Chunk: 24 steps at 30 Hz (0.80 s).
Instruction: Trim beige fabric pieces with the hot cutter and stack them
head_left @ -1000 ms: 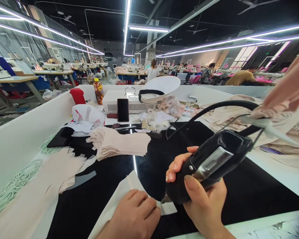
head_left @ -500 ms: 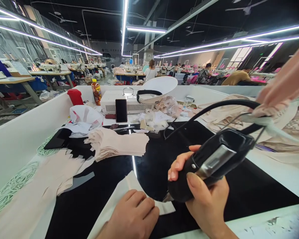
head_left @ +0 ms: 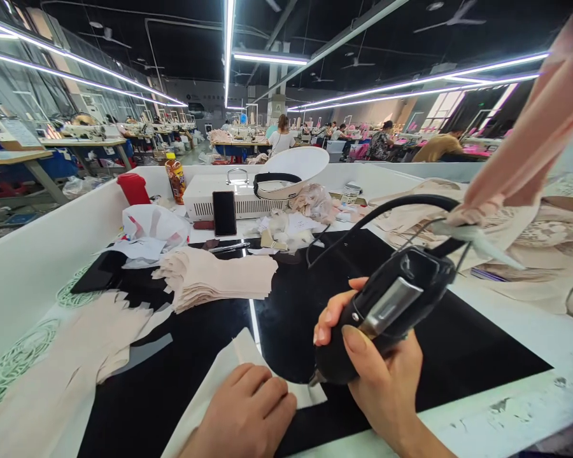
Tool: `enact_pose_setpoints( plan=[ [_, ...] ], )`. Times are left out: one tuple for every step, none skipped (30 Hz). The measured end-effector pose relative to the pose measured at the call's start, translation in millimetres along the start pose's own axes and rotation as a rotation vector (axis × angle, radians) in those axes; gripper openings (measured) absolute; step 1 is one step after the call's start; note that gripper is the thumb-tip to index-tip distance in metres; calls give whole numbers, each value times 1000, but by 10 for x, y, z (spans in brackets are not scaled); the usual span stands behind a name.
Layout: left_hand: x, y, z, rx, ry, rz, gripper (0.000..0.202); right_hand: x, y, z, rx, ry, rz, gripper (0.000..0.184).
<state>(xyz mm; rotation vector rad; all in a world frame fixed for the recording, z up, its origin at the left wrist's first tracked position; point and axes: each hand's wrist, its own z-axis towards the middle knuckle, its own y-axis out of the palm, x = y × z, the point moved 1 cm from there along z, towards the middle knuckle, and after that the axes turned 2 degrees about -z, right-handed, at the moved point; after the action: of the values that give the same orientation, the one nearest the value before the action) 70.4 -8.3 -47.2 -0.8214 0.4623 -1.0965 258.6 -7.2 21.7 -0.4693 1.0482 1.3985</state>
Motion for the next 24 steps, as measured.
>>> enact_pose_setpoints(
  plan=[
    [-5,-1,1,-3,4,-1,32,-11,10,-3,4,6,11,33],
    [-8,-4,2,-8,5,-2,32,-25,23,-8,4,12,25,34],
    [-9,-9,4,-14,4,-4,32,-41,38,-16,5,15,41,34],
    [-9,-14,6,-21,-1,-7,32,-57,53,-26,7,12,59,35],
    [-6,-21,9,-23,-5,-9,31,-70,69,-39,-4,10,75,35],
    [-3,-29,11,-25,-5,-13,31,-77,84,-54,-19,7,86,36],
    [1,-36,13,-26,-4,-14,31,-80,97,-69,-35,5,91,36],
    [4,-42,15,-28,-3,-13,31,-76,107,-84,-45,6,91,38],
    [7,-46,17,-29,-2,-12,31,-69,113,-98,-47,7,88,39],
    [8,-48,17,-35,0,-11,31,-59,118,-111,-52,8,82,39],
    [8,-47,17,-39,0,-11,30,-49,120,-123,-53,10,74,39],
    [7,-45,15,-41,1,-11,30,-39,121,-134,-51,14,66,39],
    [5,-42,13,-39,1,-12,30,-32,122,-143,-56,18,60,38],
    [3,-39,10,-38,4,-13,30,-29,122,-151,-60,24,55,38],
    [1,-35,6,-36,8,-15,29,-29,121,-155,-63,25,53,37],
    [0,-32,2,-35,10,-16,29,-32,117,-156,-66,26,53,37],
    [-2,-29,-2,-33,8,-17,29,-39,111,-153,-68,24,57,36],
    [-3,-27,-4,-34,5,-18,29,-49,101,-146,-72,22,62,37],
    [-4,-26,-6,-34,2,-19,29,-59,86,-136,-72,20,67,36],
    [-5,-25,-6,-36,-3,-18,29,-71,68,-123,-68,16,73,36],
    [-5,-25,-5,-35,-6,-17,29,-82,49,-109,-67,13,75,36],
    [-4,-26,-4,-32,-5,-16,29,-93,28,-97,-62,7,74,36],
    [-3,-27,-2,-27,-2,-15,30,-101,9,-87,-53,0,70,36],
    [-2,-28,0,-21,-1,-14,30,-106,-7,-79,-46,-6,64,35]
  ],
)
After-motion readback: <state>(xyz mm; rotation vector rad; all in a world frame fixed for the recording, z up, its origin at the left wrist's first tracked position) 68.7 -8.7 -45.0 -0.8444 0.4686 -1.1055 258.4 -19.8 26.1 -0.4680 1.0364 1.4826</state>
